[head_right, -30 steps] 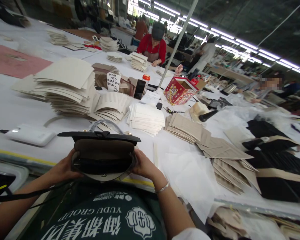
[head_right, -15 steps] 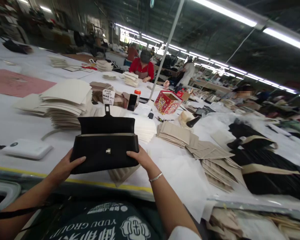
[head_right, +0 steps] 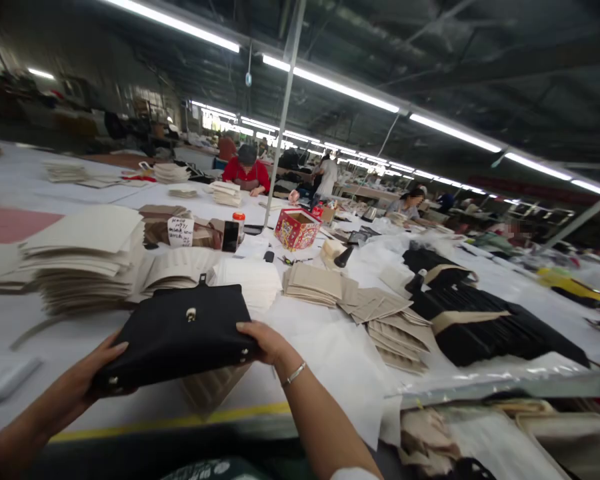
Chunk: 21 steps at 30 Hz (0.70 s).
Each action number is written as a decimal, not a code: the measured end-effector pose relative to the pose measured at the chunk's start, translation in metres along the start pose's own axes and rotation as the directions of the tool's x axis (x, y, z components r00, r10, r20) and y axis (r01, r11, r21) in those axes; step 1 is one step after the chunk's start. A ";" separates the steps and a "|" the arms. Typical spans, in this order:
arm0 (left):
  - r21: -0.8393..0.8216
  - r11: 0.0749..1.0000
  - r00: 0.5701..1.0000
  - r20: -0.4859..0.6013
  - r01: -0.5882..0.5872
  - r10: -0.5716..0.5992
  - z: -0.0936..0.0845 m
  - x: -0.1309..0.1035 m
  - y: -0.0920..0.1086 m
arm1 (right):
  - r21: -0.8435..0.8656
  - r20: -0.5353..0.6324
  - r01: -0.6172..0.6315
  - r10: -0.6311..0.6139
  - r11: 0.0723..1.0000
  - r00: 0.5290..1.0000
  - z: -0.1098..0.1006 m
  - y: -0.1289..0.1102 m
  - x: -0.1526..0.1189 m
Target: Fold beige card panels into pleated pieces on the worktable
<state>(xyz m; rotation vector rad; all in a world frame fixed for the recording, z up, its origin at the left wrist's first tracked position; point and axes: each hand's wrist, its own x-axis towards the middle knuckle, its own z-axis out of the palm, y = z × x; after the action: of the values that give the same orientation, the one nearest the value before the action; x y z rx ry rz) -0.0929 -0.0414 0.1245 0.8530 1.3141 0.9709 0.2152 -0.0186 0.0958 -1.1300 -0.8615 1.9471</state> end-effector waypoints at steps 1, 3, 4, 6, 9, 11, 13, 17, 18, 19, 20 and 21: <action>0.057 0.997 0.999 -0.022 -0.048 0.050 -0.003 0.001 -0.004 | -0.004 0.067 0.033 -0.032 0.999 0.997 -0.001 0.002 -0.004; 0.173 0.956 0.968 -0.040 -0.238 0.248 -0.010 0.005 -0.011 | 0.020 0.171 0.106 -0.108 0.994 0.979 -0.001 0.007 -0.013; 0.228 0.917 0.940 -0.016 -0.328 0.341 -0.013 0.006 -0.013 | 0.047 0.194 0.164 -0.170 0.985 0.966 0.001 0.009 -0.019; 0.280 0.861 0.904 0.072 -0.424 0.422 -0.013 0.006 -0.015 | 0.108 0.170 0.285 -0.300 0.953 0.939 0.004 0.014 -0.031; 0.179 0.878 0.895 0.134 -0.444 0.426 0.003 0.000 -0.011 | 0.175 0.009 0.401 -0.409 0.899 0.912 0.006 0.021 -0.046; 0.033 0.893 0.887 0.142 -0.448 0.439 0.022 -0.003 -0.006 | 0.219 -0.111 0.416 -0.402 0.882 0.909 0.003 0.026 -0.051; -0.104 0.898 0.880 0.177 -0.428 0.440 0.040 0.000 -0.001 | 0.281 -0.221 0.402 -0.349 0.871 0.911 -0.002 0.030 -0.053; -0.197 0.894 0.883 0.174 -0.402 0.435 0.049 0.026 -0.011 | 0.435 -0.420 0.380 -0.189 0.816 0.887 -0.014 0.026 -0.049; -0.167 0.894 0.887 0.143 -0.416 0.439 0.042 0.034 -0.020 | 0.471 -0.455 0.374 -0.143 0.799 0.879 -0.017 0.021 -0.047; -0.114 0.895 0.890 0.105 -0.432 0.443 0.033 0.043 -0.033 | 0.499 -0.484 0.375 -0.108 0.781 0.868 -0.019 0.013 -0.043; -0.043 0.890 0.888 0.064 -0.454 0.456 0.021 0.051 -0.048 | 0.517 -0.506 0.384 -0.088 0.765 0.858 -0.022 0.002 -0.039; 0.046 0.877 0.878 0.021 -0.478 0.477 0.007 0.058 -0.065 | 0.526 -0.527 0.406 -0.088 0.748 0.845 -0.024 -0.011 -0.034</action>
<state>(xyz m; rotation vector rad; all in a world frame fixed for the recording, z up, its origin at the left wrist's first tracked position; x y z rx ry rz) -0.0797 -0.0118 0.0434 1.2565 1.1415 1.3195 0.2517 -0.0362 0.1094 -0.9432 -0.0621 1.4438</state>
